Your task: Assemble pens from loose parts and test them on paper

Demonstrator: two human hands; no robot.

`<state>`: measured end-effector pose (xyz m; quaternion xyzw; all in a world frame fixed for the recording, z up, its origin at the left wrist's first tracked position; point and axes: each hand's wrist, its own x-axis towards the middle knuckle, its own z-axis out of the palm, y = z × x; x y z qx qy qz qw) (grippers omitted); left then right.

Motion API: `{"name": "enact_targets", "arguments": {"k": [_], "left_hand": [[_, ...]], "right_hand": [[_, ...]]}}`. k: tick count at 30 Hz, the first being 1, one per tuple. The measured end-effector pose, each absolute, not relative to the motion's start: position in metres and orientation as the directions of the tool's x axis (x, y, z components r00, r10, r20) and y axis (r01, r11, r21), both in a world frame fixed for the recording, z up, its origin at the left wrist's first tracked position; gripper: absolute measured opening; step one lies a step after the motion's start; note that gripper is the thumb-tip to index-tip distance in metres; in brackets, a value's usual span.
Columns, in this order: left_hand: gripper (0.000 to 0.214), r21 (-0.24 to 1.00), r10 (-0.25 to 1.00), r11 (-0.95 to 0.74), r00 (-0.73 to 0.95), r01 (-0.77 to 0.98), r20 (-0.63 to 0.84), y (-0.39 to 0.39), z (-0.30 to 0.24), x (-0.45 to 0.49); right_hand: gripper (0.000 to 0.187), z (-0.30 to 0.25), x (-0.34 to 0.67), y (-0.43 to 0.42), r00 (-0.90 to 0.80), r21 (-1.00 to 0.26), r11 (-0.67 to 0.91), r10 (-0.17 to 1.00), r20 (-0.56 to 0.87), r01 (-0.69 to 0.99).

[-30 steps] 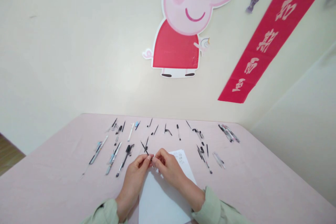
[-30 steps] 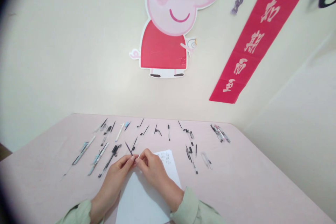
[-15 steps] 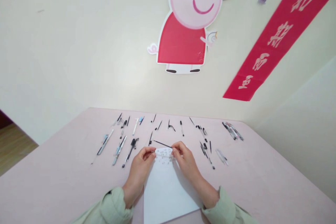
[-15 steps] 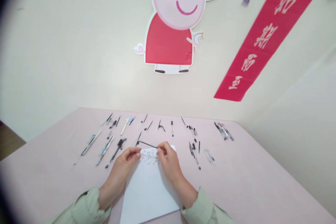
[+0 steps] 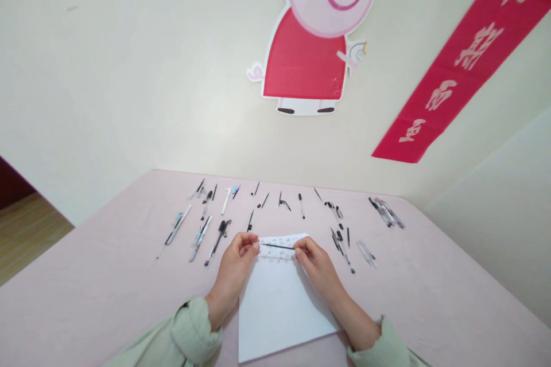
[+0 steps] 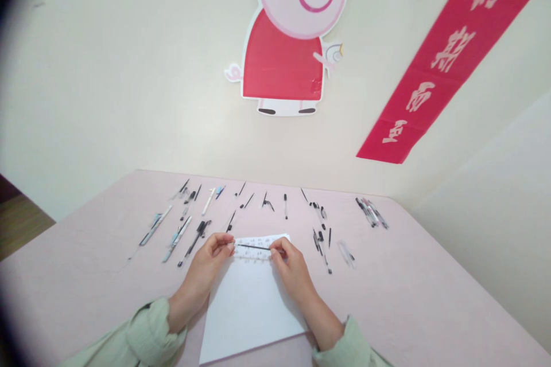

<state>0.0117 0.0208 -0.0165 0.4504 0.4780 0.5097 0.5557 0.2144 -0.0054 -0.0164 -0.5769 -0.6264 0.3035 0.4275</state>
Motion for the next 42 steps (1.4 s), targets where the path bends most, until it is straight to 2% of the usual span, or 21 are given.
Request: {"name": "enact_targets", "arguments": {"k": [22,28,35,42], "left_hand": [[0.025,0.988,0.997,0.064,0.047,-0.14,-0.058,0.024,-0.015,0.013],[0.032,0.971,0.99,0.139,0.048,-0.195,-0.132,0.022,-0.014,0.013],[0.034,0.957,0.985,0.172,0.062,-0.233,-0.162,0.02,-0.015,0.014],[0.031,0.933,0.976,0.214,0.106,-0.288,-0.191,0.021,-0.013,0.015]], "right_hand": [[0.011,-0.018,0.212,-0.006,-0.015,-0.889,0.139,0.989,0.147,0.436],[0.013,-0.018,0.209,-0.007,-0.096,-0.932,0.123,0.991,0.096,0.34],[0.017,-0.021,0.206,-0.006,-0.092,-0.972,0.07,0.995,0.05,0.225],[0.018,-0.017,0.202,-0.008,-0.088,-0.979,0.042,0.996,0.025,0.199]]}}
